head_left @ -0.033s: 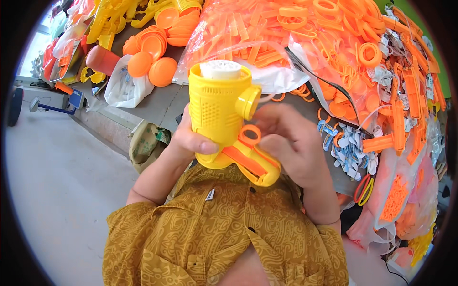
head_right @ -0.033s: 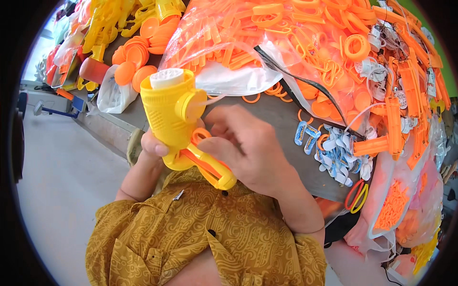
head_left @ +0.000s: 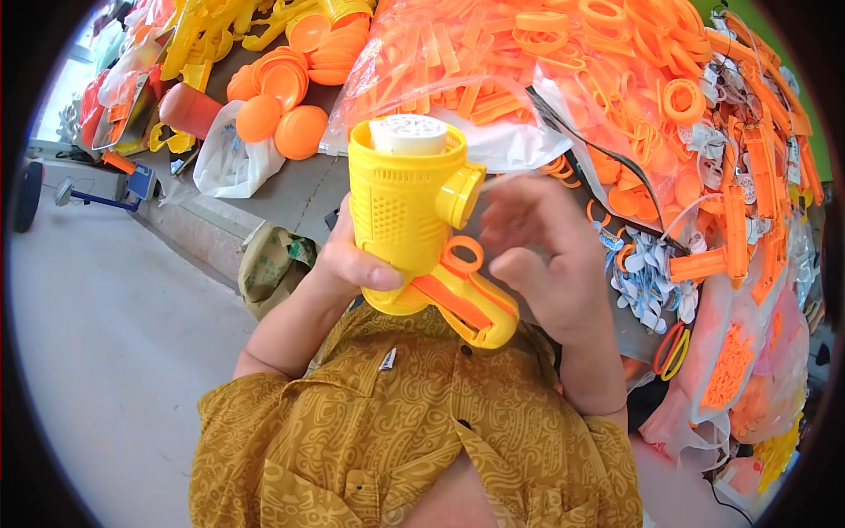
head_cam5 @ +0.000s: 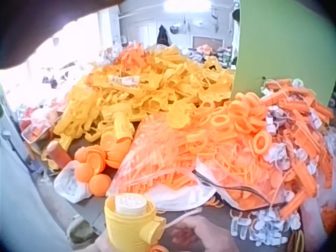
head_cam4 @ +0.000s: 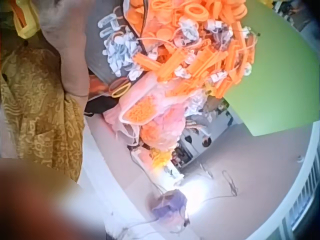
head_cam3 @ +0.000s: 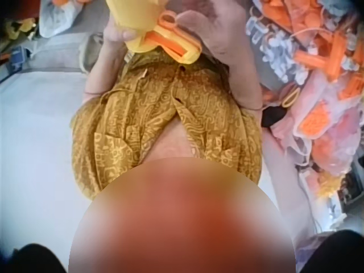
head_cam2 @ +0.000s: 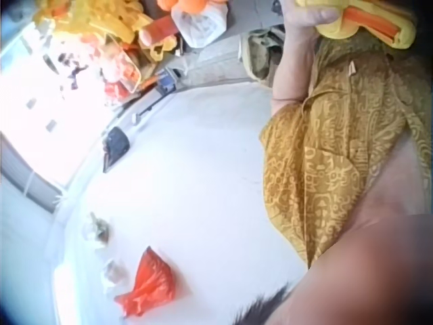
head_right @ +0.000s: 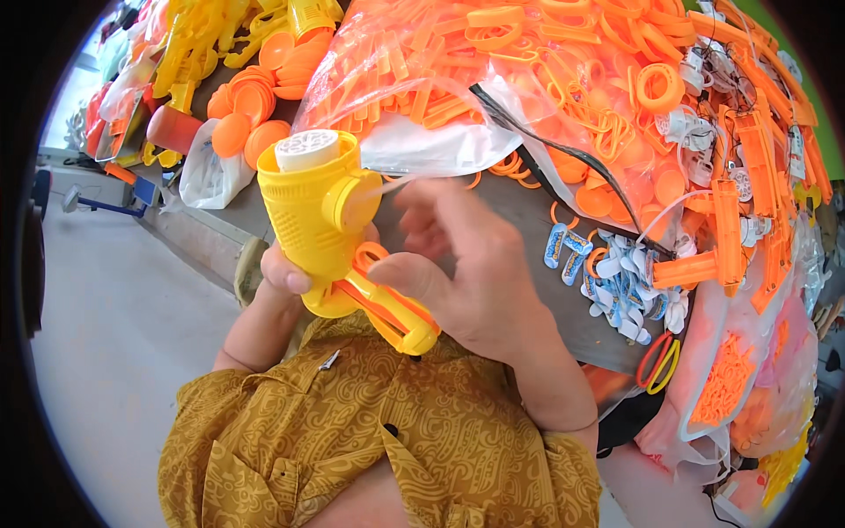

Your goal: Assembling plastic toy blasters and applying stickers to the finished components.

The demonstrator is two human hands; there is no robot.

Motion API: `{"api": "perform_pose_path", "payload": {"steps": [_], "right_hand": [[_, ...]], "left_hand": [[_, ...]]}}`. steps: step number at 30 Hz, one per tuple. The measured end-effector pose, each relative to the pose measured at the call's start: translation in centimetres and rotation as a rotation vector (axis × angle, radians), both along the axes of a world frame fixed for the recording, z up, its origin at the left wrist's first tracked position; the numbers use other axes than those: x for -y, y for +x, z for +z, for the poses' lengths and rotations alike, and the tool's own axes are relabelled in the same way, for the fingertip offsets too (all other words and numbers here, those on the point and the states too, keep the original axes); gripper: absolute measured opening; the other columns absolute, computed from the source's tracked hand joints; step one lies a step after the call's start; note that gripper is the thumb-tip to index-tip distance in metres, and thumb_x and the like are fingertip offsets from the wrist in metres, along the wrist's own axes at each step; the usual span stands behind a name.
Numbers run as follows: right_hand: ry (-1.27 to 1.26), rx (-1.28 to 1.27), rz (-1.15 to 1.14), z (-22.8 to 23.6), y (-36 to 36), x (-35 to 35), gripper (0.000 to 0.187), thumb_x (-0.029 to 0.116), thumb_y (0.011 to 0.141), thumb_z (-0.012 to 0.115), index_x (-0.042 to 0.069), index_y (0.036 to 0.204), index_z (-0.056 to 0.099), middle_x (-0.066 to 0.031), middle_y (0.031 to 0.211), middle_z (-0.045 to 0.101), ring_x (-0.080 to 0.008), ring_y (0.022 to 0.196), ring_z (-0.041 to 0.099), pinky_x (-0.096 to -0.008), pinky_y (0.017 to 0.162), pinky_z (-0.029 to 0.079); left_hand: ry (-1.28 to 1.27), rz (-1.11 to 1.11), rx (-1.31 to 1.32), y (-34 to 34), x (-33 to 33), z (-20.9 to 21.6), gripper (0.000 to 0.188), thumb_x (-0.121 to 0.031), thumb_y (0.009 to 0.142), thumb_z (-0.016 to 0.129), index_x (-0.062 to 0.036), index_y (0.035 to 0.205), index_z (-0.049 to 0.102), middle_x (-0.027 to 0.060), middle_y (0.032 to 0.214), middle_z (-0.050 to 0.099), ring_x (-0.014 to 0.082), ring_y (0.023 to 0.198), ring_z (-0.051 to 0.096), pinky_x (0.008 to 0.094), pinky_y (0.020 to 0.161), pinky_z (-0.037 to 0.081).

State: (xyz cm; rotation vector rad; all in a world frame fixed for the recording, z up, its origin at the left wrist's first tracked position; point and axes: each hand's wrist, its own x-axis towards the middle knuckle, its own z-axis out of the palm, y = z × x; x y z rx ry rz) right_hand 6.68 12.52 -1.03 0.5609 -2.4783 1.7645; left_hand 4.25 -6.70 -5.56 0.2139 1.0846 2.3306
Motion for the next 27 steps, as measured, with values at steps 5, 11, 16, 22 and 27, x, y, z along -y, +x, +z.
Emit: {"api": "perform_pose_path", "payload": {"steps": [5,11,16,22,27], "right_hand": [[0.144,-0.253,-0.037,1.3,-1.0,0.9,0.055,0.043,0.064,0.072,0.0,0.088,0.048,-0.0111,0.073,0.05,-0.0244,0.061,0.054,-0.0313,0.054,0.045],[0.198,-0.384,-0.038,0.0,-0.7,1.7,0.04,0.034,0.071,0.067,-0.001,0.081,0.049,-0.0095,0.064,0.045,-0.0204,0.048,0.045,-0.03,0.044,0.036],[0.017,-0.43,-0.032,-0.6,-0.9,1.8,0.04,0.033,0.071,0.066,-0.002,0.083,0.049,-0.0069,0.062,0.043,-0.0145,0.048,0.041,-0.0258,0.044,0.033],[-0.02,-0.181,-0.067,-0.4,-1.1,2.0,0.036,0.032,0.073,0.067,0.002,0.073,0.046,-0.0105,0.063,0.044,-0.0245,0.051,0.047,-0.0331,0.045,0.038],[0.032,-0.018,0.011,0.1,-1.8,1.7,0.044,0.041,0.077,0.062,0.003,0.069,0.041,-0.0125,0.063,0.045,-0.0267,0.052,0.049,-0.0346,0.046,0.039]], "left_hand": [[0.007,-0.063,-0.058,0.2,0.1,-0.6,0.085,-0.022,0.043,0.073,0.0057,0.117,0.042,0.0138,0.106,0.055,0.0218,0.094,0.055,0.032,0.084,0.043],[0.07,-0.076,-0.134,1.2,0.1,-1.2,0.084,-0.015,0.042,0.076,0.0033,0.117,0.043,0.0123,0.109,0.054,0.0209,0.098,0.054,0.0323,0.086,0.042],[-0.035,-0.09,-0.19,1.2,0.3,-1.5,0.085,-0.017,0.041,0.078,0.0024,0.116,0.044,0.0102,0.109,0.054,0.0195,0.098,0.053,0.0327,0.087,0.04],[-0.033,-0.055,-0.131,0.6,0.0,-0.9,0.083,-0.021,0.045,0.076,0.004,0.117,0.043,0.0114,0.107,0.054,0.0195,0.094,0.054,0.032,0.083,0.043],[0.014,-0.038,-0.067,0.3,0.2,-1.0,0.084,-0.022,0.046,0.074,0.0055,0.118,0.041,0.0131,0.107,0.054,0.0214,0.094,0.055,0.0319,0.082,0.043]]}}
